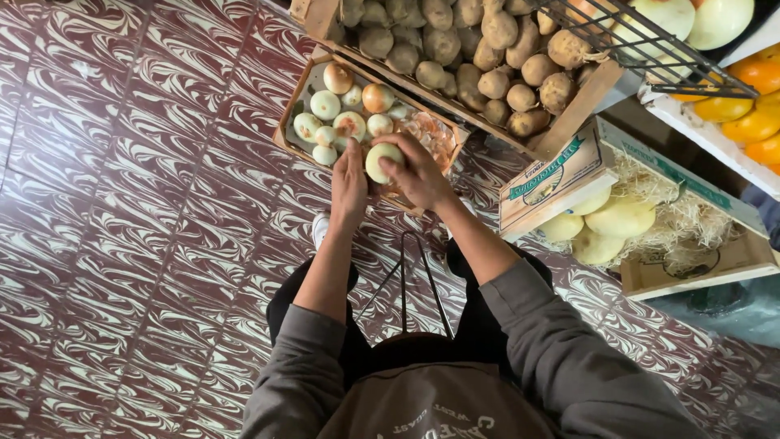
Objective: The person sits on the floor and peels the dry outer skins off several onions by hand. They place the peeled onions into a wooden crate and discard the skins into a separate container.
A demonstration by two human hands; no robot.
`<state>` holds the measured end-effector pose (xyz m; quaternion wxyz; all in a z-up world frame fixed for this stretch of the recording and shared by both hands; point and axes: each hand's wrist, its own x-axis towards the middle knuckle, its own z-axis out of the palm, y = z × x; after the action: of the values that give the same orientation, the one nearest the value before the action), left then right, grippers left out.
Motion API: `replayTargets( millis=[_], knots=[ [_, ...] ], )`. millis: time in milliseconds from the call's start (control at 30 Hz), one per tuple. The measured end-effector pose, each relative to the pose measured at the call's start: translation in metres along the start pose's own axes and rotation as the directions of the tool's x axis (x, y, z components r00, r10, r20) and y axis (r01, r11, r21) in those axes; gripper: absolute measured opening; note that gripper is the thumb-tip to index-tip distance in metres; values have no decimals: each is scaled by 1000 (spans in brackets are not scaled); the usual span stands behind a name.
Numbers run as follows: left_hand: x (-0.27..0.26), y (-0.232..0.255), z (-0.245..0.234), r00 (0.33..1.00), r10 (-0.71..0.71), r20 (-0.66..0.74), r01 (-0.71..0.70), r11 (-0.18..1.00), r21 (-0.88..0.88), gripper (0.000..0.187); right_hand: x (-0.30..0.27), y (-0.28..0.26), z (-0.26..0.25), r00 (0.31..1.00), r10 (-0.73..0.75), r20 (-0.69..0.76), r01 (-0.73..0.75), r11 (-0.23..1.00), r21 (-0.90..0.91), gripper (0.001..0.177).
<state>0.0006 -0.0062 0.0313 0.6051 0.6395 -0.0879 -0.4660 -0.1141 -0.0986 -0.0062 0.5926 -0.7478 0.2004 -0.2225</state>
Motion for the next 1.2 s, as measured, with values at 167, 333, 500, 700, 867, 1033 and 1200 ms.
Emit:
replayTargets(
  millis=[167,333,500,700,867,1033,1200],
  knots=[
    [48,-109,-48,986,49,157,-33,994,-102,62,8,26,-1,913,339,-226,-302,936,184,44],
    [1,-15,-13,944,170,282,-158,985,-66,53,11,4,-4,896,285,-340,-283,957,55,42],
    [4,-13,-6,954,161,252,-76,946,-315,43,7,29,-15,868,370,-331,-294,920,259,43],
    [0,-15,-3,972,159,171,-85,922,-377,44,12,-11,-6,999,35,-19,-31,981,190,57],
    [-22,12,16,993,117,16,-118,990,83,43,4,-15,17,961,-77,-266,-23,936,-353,42],
    [-8,-21,10,997,66,27,-69,991,112,47,-1,31,19,926,-55,-373,-111,906,-409,33],
    [-3,-19,3,999,-9,45,15,992,-127,49,12,31,-16,822,481,-304,-434,876,212,43]
  ],
)
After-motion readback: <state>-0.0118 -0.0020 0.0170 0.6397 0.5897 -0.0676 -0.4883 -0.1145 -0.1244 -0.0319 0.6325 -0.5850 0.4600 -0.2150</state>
